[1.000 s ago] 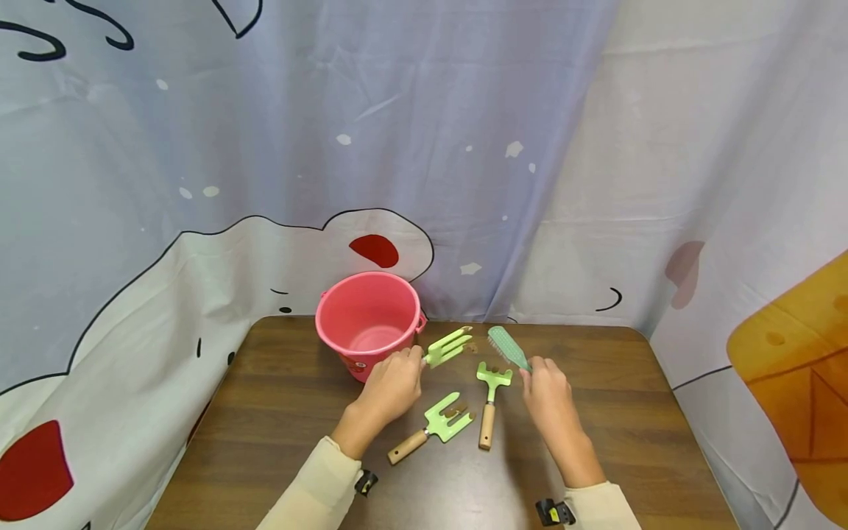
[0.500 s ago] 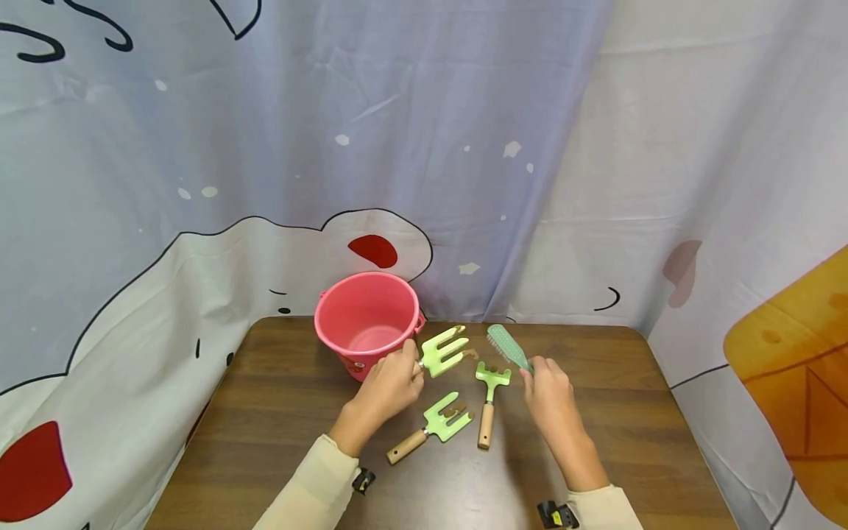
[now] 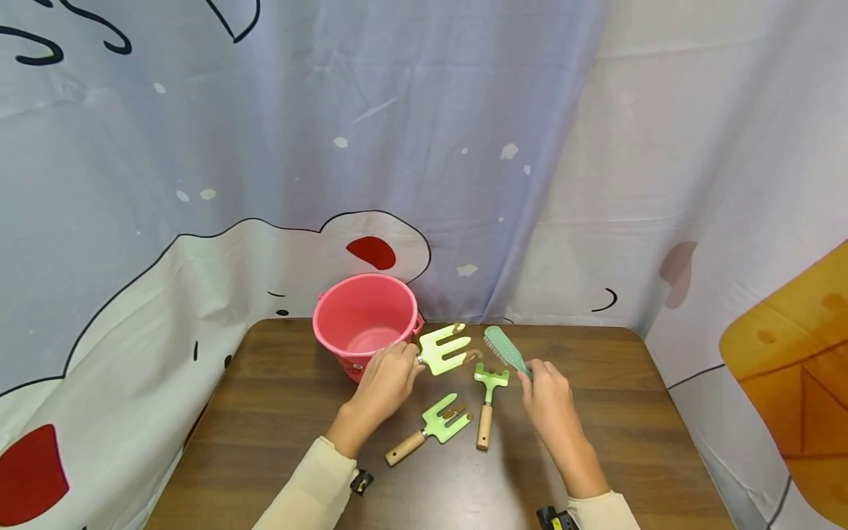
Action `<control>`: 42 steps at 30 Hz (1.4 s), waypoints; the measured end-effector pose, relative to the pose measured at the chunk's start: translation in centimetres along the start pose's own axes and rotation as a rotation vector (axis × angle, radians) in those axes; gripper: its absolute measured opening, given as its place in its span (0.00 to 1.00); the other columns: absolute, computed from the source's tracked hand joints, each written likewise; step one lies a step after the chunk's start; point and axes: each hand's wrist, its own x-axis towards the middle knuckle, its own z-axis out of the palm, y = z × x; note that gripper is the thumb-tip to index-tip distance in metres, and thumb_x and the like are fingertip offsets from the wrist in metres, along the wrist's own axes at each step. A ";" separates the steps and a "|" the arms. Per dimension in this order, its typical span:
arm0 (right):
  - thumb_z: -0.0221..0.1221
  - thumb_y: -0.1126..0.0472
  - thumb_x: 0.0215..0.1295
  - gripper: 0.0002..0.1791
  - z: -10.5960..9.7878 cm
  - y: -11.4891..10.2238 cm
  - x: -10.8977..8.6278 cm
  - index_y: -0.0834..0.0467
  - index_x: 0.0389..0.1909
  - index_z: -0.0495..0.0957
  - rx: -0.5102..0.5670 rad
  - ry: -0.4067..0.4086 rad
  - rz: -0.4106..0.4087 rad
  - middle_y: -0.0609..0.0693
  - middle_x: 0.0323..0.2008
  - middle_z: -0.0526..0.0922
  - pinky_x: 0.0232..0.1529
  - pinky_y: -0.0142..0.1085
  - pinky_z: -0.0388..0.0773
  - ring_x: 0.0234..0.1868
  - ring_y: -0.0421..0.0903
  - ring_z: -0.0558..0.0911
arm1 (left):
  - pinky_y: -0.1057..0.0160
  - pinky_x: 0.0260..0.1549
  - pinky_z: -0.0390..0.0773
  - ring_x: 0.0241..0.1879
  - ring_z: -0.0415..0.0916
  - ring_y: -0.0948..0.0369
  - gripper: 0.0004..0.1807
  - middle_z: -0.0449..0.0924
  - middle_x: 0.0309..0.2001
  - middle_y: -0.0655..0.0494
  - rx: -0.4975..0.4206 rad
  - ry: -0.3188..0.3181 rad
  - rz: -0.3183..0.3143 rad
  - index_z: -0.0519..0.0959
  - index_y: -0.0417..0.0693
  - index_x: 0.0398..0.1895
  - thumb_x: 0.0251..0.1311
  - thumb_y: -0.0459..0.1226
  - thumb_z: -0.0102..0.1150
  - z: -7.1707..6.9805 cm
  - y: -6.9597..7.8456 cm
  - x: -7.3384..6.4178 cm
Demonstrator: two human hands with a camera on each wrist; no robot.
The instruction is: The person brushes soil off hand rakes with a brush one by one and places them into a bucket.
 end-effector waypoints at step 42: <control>0.66 0.70 0.64 0.09 -0.2 -0.2 0.3 0.72 0.41 0.81 -0.004 0.069 -0.050 0.65 0.33 0.83 0.34 0.55 0.80 0.32 0.61 0.84 | 0.58 0.34 0.71 0.36 0.76 0.53 0.08 0.79 0.33 0.51 0.082 0.046 0.052 0.76 0.43 0.36 0.61 0.34 0.68 -0.6 0.4 0.0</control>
